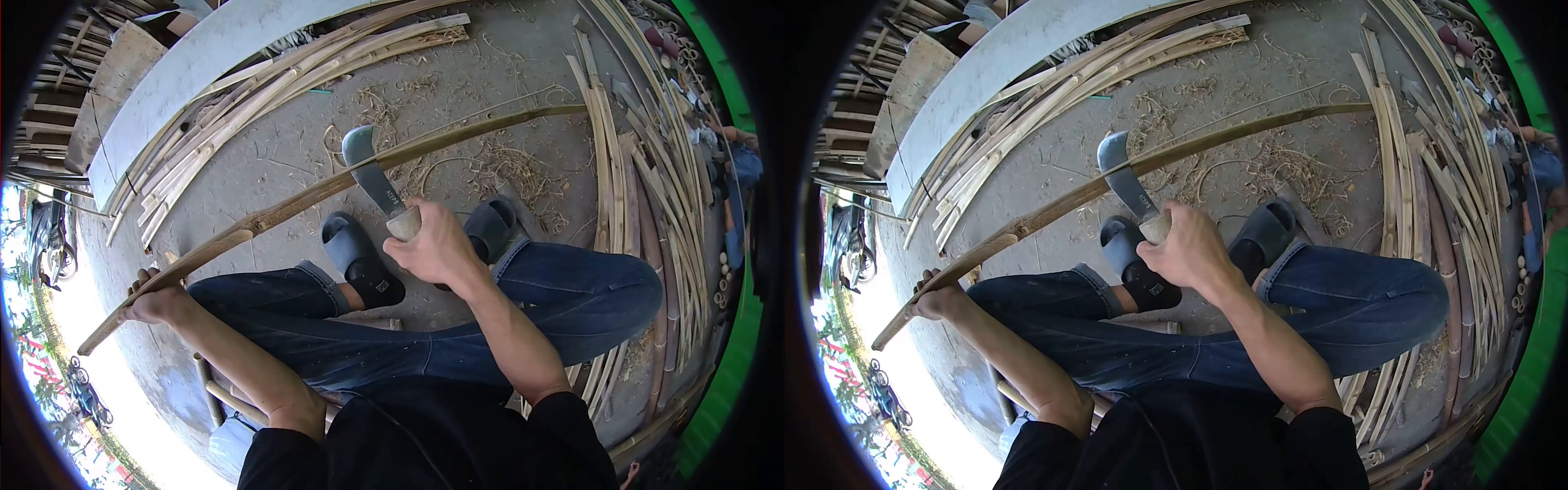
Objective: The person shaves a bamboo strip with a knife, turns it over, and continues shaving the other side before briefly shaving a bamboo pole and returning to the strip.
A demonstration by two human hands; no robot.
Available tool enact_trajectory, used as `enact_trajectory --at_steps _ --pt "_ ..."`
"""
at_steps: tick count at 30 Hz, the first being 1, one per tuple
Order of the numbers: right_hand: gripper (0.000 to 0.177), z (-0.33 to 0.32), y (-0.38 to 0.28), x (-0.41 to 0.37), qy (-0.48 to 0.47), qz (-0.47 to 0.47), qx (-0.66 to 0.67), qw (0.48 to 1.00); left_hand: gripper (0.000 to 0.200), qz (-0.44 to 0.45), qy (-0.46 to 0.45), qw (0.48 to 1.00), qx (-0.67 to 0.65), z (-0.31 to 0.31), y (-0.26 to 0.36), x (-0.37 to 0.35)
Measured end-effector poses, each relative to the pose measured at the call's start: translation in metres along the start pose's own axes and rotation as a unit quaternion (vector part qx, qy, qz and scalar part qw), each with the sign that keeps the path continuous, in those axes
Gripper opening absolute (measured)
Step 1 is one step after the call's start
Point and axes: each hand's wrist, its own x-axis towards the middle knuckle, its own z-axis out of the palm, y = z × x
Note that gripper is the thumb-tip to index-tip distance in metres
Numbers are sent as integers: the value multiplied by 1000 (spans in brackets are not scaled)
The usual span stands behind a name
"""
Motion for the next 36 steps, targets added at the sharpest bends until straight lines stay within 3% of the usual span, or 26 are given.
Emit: enact_trajectory --at_steps 1,2,4,7,8,10,13,14,16,19,21,26,28,29,30,33,36 --pt "32 -9 -7 4 -7 -20 -15 1000 66 -6 -8 1000 -13 1 3 -4" --pt "41 -29 -16 11 -105 55 0 993 64 -11 -10 1000 -28 -2 7 -9" --pt "37 -45 -2 30 -38 136 8 990 64 -1 -4 1000 -26 2 11 -23" --pt "34 -35 -33 16 -116 122 43 985 63 -6 20 999 -37 9 16 -44" --pt "37 -6 -55 -4 -91 41 48 994 63 -3 28 999 -21 12 19 -52" --pt "42 14 -73 -6 -82 -16 11 996 62 -11 27 999 -24 12 23 -50" --pt "36 0 -48 6 -74 -87 -6 993 58 -20 -3 998 -57 3 23 -48" --pt "24 -28 -72 7 -127 95 49 986 58 -16 4 998 -59 1 26 -52" --pt "14 -34 -19 23 -86 80 44 992 57 -8 -28 997 -73 -5 31 -55" --pt "18 -4 -100 -15 -150 3 50 987 58 -5 -18 997 -69 -6 36 -59" --pt "20 7 -117 -21 -144 -42 43 988 60 -8 6 998 -60 4 50 -77" --pt "11 -29 -104 -16 -205 58 86 973 61 -31 -36 994 -99 -11 42 -79" --pt "10 -48 -81 -3 -142 43 5 989 58 -29 -14 991 -129 -3 52 -91" --pt "12 -47 -82 -6 -174 75 50 981 59 -19 -14 992 -126 -1 57 -96" --pt "12 -36 -112 -22 -172 -1 59 983 59 -20 -14 991 -130 3 61 -98" --pt "14 -17 -125 -31 -177 -15 26 984 61 -12 -24 995 -98 -1 66 -103" --pt "15 -37 -119 -11 -215 -22 83 973 63 64 -78 986 -131 -3 52 -114"
